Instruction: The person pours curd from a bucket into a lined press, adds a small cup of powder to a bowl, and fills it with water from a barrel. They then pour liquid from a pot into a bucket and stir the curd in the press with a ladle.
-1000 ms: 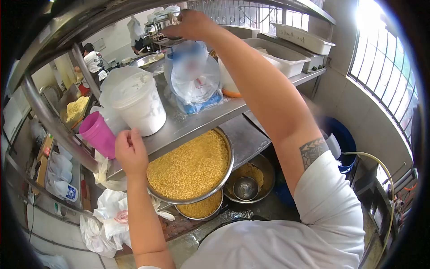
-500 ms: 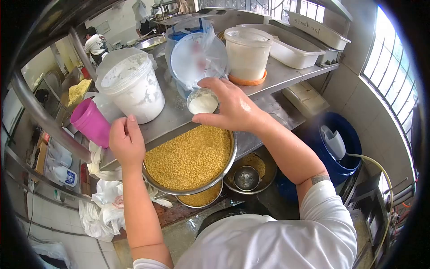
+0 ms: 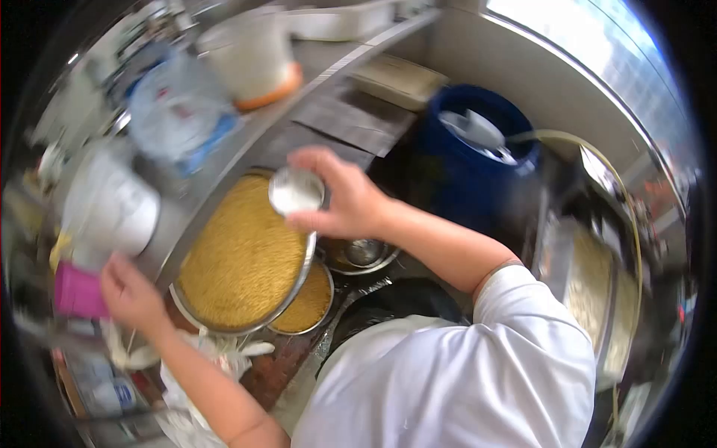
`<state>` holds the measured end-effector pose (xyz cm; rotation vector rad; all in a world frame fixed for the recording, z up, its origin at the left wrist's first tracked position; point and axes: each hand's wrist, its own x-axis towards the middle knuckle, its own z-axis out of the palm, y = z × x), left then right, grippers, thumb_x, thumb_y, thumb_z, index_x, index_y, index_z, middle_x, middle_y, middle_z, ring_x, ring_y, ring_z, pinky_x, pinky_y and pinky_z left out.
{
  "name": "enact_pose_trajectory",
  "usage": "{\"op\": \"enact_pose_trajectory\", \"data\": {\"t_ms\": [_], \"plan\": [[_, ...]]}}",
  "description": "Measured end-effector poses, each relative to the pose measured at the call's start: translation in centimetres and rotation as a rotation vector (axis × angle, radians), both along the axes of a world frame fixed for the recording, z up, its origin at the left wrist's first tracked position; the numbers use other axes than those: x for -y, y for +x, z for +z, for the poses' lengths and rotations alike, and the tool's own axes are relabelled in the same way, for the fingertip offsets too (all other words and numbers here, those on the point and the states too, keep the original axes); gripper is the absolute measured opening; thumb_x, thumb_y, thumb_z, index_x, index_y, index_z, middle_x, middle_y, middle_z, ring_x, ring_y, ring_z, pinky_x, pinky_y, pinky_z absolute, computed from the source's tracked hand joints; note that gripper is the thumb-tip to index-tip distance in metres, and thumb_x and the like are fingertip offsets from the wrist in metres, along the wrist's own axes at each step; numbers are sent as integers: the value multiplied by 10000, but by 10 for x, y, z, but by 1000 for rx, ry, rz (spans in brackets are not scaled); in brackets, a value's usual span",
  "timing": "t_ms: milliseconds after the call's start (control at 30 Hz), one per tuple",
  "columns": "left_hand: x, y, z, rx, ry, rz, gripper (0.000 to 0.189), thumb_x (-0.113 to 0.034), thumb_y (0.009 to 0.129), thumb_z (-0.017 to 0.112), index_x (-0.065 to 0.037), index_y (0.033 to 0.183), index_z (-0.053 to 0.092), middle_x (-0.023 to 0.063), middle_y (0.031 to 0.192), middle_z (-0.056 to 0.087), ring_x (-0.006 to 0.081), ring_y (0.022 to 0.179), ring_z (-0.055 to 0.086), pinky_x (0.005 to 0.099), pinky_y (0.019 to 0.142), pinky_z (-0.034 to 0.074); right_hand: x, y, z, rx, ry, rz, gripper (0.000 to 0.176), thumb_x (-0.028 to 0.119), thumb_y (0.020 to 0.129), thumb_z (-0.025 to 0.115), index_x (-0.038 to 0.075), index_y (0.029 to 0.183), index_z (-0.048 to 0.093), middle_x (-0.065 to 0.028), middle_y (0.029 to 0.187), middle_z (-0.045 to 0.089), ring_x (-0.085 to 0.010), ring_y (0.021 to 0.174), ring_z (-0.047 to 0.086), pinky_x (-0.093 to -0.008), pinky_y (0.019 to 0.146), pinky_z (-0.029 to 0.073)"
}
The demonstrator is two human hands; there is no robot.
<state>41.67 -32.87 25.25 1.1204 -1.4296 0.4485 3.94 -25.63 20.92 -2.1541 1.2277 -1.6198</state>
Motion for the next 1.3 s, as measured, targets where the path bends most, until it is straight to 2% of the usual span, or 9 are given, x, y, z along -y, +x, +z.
{"op": "enact_pose_trajectory", "data": {"t_ms": [33, 167, 367, 500, 833, 967, 1167, 1233, 1300], "plan": [[3, 3, -10, -8, -57, -39, 308, -270, 1044, 654, 34, 1071, 697, 133, 979, 727, 230, 833, 662, 356, 753, 522, -26, -5, -26, 68, 107, -8, 814, 397, 787, 881, -36, 1374, 522, -238, 1315, 625, -389, 1235, 621, -441, 1052, 503], [-23, -59, -73, 29, -72, -482, 260, -189, 1069, 603, 69, 1079, 640, 148, 1000, 669, 233, 879, 622, 357, 804, 514, -146, -18, -136, 125, 497, -229, 843, 366, 798, 878, -41, 1422, 483, -248, 1375, 596, -379, 1291, 594, -429, 1094, 478], [-147, -236, -198, 143, 1011, -1201, 294, -293, 1064, 625, -2, 1071, 665, 57, 959, 668, 183, 848, 623, 317, 764, 519, -319, 9, -189, 380, 794, -581, 922, 358, 818, 860, 8, 1537, 400, -235, 1467, 503, -371, 1379, 497, -431, 1146, 424], [-243, -265, -231, 270, 1725, -1640, 467, -429, 1079, 570, 20, 1119, 691, 44, 936, 706, 143, 813, 666, 308, 730, 554, -395, 23, -197, 426, 631, -708, 873, 319, 807, 870, 14, 1501, 437, -190, 1441, 485, -342, 1386, 464, -423, 1174, 390], [-449, -277, -223, 644, 1807, -1872, 490, -420, 1110, 494, 17, 1236, 676, 82, 1031, 716, 145, 874, 669, 292, 761, 552, -611, 71, -222, 598, 494, -924, 961, 195, 748, 877, 20, 1532, 349, -200, 1483, 400, -376, 1420, 403, -432, 1185, 367], [-569, -290, -240, 752, 1885, -1738, 436, -367, 1107, 521, 28, 1220, 666, 82, 1038, 708, 143, 861, 664, 291, 741, 547, -751, 110, -248, 587, 454, -1231, 876, 181, 756, 863, 49, 1493, 408, -198, 1430, 428, -389, 1386, 431, -433, 1164, 395], [-736, -319, -295, 1115, 1854, -1907, 379, -327, 1059, 620, 26, 1183, 682, 60, 938, 693, 114, 762, 645, 272, 653, 517, -942, 190, -233, 722, 489, -1655, 903, 212, 758, 880, 65, 1503, 390, -214, 1453, 440, -393, 1373, 473, -448, 1155, 414], [-783, -330, -303, 1445, 1615, -1947, 374, -312, 1040, 639, 45, 1138, 695, 58, 854, 693, 114, 704, 644, 268, 632, 509, -982, 210, -232, 736, 468, -1777, 907, 220, 763, 882, 54, 1504, 386, -219, 1462, 445, -386, 1381, 472, -447, 1160, 409], [-833, -339, -317, 1452, 1544, -1997, 369, -301, 1027, 648, 57, 1099, 703, 64, 806, 693, 118, 682, 653, 266, 615, 504, -1017, 224, -237, 781, 362, -1993, 922, 238, 765, 889, 19, 1500, 377, -227, 1475, 453, -378, 1390, 471, -449, 1167, 399]]}}
